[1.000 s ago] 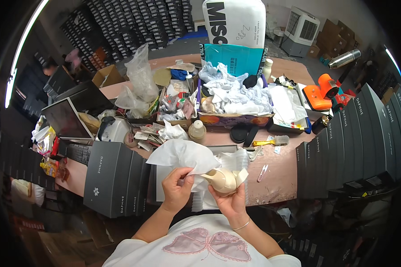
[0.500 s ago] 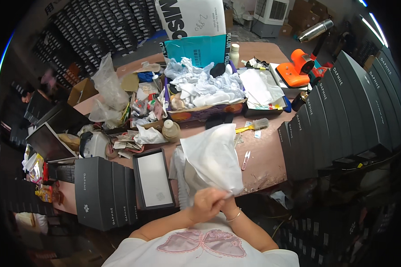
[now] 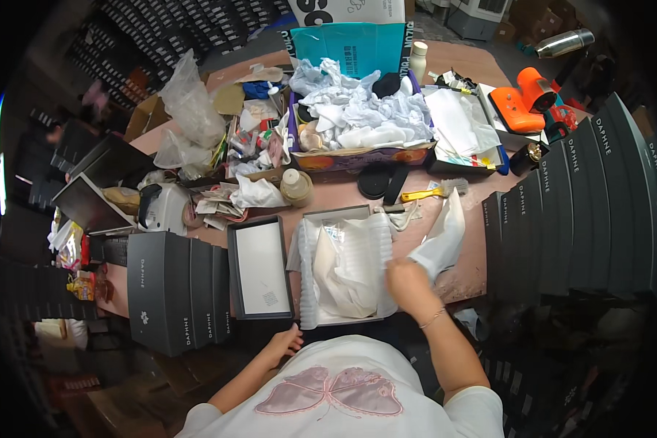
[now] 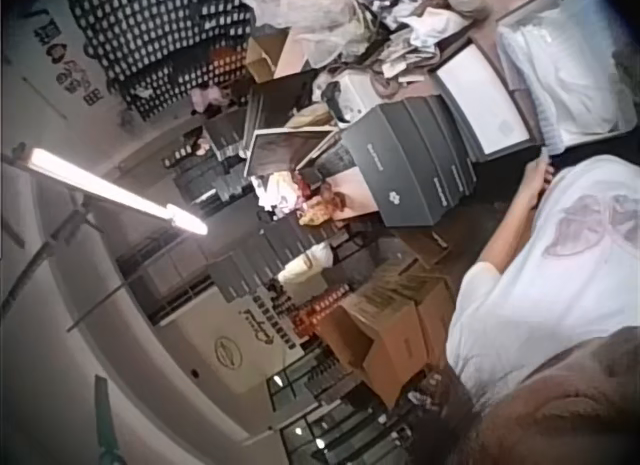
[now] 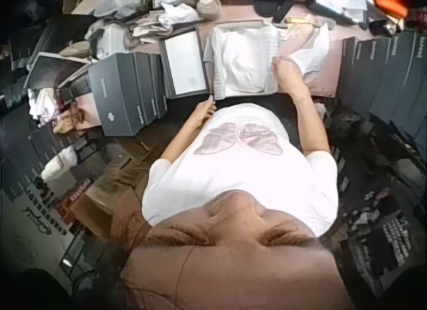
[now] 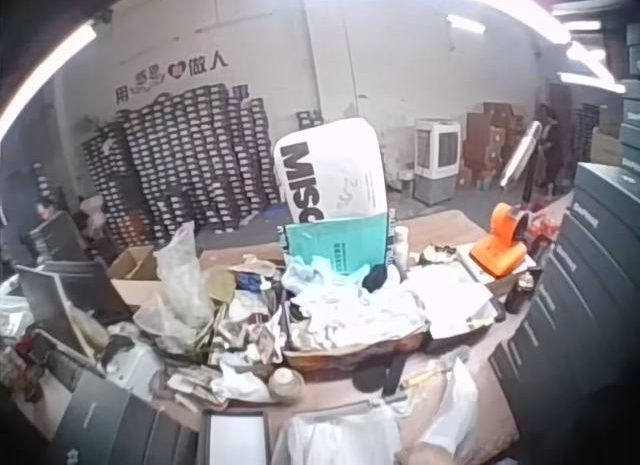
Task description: Inspecting high-heeled shoes, wrapping them in protective tissue paper, and placing them into shoeboxes for shipping.
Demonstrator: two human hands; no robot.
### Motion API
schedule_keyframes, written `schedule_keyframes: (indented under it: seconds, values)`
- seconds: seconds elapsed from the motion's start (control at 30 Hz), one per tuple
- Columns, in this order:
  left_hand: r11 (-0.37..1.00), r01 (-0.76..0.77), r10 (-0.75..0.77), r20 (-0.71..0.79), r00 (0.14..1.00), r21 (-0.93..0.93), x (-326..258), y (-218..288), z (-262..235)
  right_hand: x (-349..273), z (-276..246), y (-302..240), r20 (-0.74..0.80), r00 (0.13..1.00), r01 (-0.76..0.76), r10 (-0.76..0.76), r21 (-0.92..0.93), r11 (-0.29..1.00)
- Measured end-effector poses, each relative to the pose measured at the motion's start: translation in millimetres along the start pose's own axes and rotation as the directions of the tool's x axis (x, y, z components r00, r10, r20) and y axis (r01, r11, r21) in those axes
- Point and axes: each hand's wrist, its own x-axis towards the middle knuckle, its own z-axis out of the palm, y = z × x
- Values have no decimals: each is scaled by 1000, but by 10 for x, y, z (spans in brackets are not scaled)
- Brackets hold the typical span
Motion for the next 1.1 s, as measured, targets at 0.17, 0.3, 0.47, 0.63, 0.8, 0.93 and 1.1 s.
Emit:
schedule_keyframes:
  seconds: [0.17, 0.3, 0.47, 0.63, 0.8, 0.93, 1.1]
  values:
    - [433, 130, -48, 121, 992, -892, 604, -31, 384, 157, 1154, -617, 147, 989, 5, -22, 116, 993]
    - [571, -534, 344, -409, 845, -623, 244, 441, 459, 123, 1429, -505, 128, 990, -85, 58, 216, 973]
    - [670, -671, 742, -292, 603, 317, -244, 872, 401, -35, 1529, -475, -86, 991, 123, -104, 264, 957]
    - [310, -892, 906, 182, 382, 330, 104, 1042, 567, -12, 1479, -309, -157, 955, 277, -250, 179, 944]
    - [188, -640, 977, -76, 198, 745, 355, 1298, 463, -10, 140, -219, -438, 898, -66, -30, -204, 977]
    - [64, -434, 529, 338, 778, 899, 818, 1717, 803, 61, 297, 517, -272, 962, -92, 8, -300, 950]
    - [-200, -196, 613, 278, 740, 960, 1194, 1574, 1037, -295, -267, 770, -505, 809, -272, 302, 135, 953]
